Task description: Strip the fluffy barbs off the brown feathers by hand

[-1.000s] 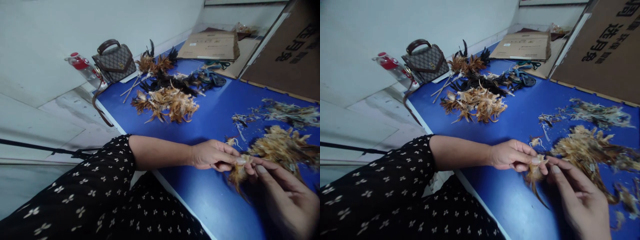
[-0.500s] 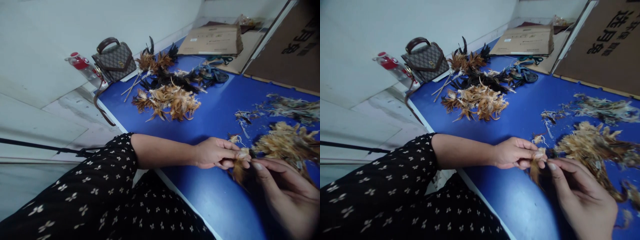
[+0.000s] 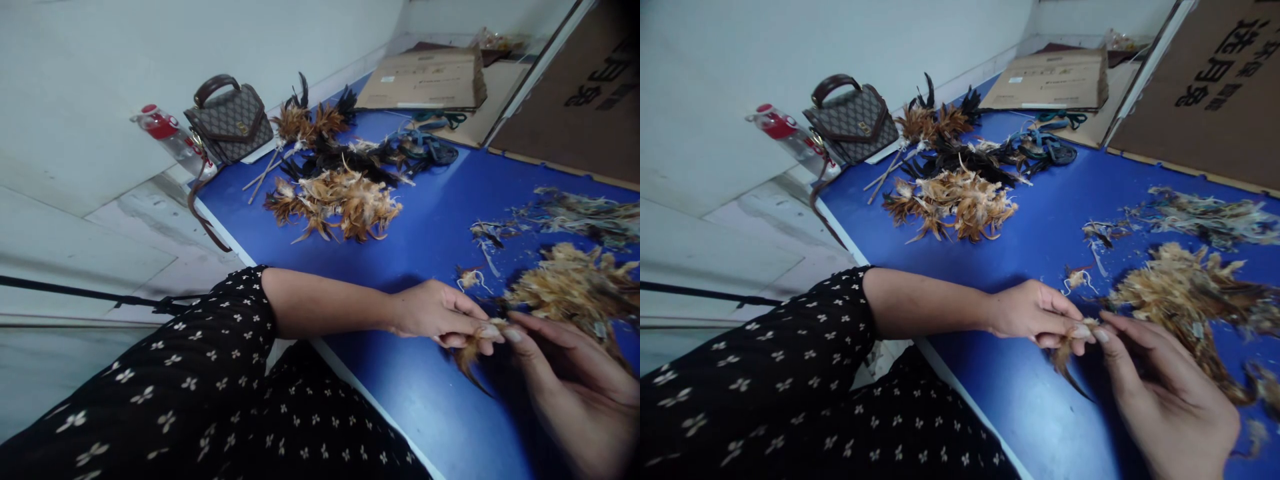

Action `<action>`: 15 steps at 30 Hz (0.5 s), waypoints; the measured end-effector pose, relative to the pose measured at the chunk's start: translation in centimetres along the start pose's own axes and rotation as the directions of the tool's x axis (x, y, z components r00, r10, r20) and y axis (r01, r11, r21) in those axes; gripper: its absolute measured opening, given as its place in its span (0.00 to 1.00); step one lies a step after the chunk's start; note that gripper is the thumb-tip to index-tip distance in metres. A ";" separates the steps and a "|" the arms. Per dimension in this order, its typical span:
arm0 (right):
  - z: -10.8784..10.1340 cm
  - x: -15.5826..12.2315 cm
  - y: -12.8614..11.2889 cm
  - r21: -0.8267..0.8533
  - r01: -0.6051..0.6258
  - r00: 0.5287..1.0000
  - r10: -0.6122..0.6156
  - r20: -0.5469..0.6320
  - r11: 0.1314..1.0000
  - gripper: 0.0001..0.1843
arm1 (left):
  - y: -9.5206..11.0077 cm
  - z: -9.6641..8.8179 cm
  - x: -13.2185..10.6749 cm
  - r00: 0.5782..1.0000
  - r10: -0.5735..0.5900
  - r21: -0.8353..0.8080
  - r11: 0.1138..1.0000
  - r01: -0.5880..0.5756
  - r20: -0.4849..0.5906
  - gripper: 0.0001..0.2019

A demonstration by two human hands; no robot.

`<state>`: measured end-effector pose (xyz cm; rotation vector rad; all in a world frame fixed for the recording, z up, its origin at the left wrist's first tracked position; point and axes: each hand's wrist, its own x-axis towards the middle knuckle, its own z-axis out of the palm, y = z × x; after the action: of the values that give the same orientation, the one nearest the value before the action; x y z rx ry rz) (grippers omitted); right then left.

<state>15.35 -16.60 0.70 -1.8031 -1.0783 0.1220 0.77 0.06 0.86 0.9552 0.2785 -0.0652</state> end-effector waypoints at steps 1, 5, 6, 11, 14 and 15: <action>0.0 0.0 -0.1 -0.001 0.039 0.999 -0.039 0.016 0.999 0.13 | 0.2 0.2 -0.1 1.000 -0.009 0.004 1.000 0.009 -0.001 0.18; -0.1 0.1 0.1 -0.002 0.140 0.989 -0.139 0.058 0.990 0.11 | 0.9 0.6 -0.4 0.999 -0.030 0.006 1.000 0.030 -0.013 0.16; -0.2 0.2 0.3 -0.003 0.149 0.987 -0.148 0.068 0.989 0.10 | 1.0 0.7 -0.5 0.999 -0.033 0.003 0.999 0.033 -0.021 0.16; -0.7 0.2 1.0 0.011 0.227 0.963 -0.226 0.144 0.974 0.10 | 0.1 0.5 -0.2 0.998 -0.042 0.046 0.998 0.045 -0.052 0.20; -0.7 0.1 0.5 0.004 0.208 0.971 -0.207 0.123 0.978 0.14 | -0.6 -0.2 0.4 0.986 0.138 0.126 0.984 -0.125 -0.097 0.22; -0.6 0.1 0.3 -0.004 0.177 0.978 -0.175 0.111 0.984 0.17 | -0.6 -0.4 0.6 0.963 0.245 0.179 0.958 -0.223 -0.113 0.21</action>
<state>15.95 -17.01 0.80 -1.7209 -1.3150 0.1079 1.19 0.09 -0.02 1.1541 0.2850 0.1976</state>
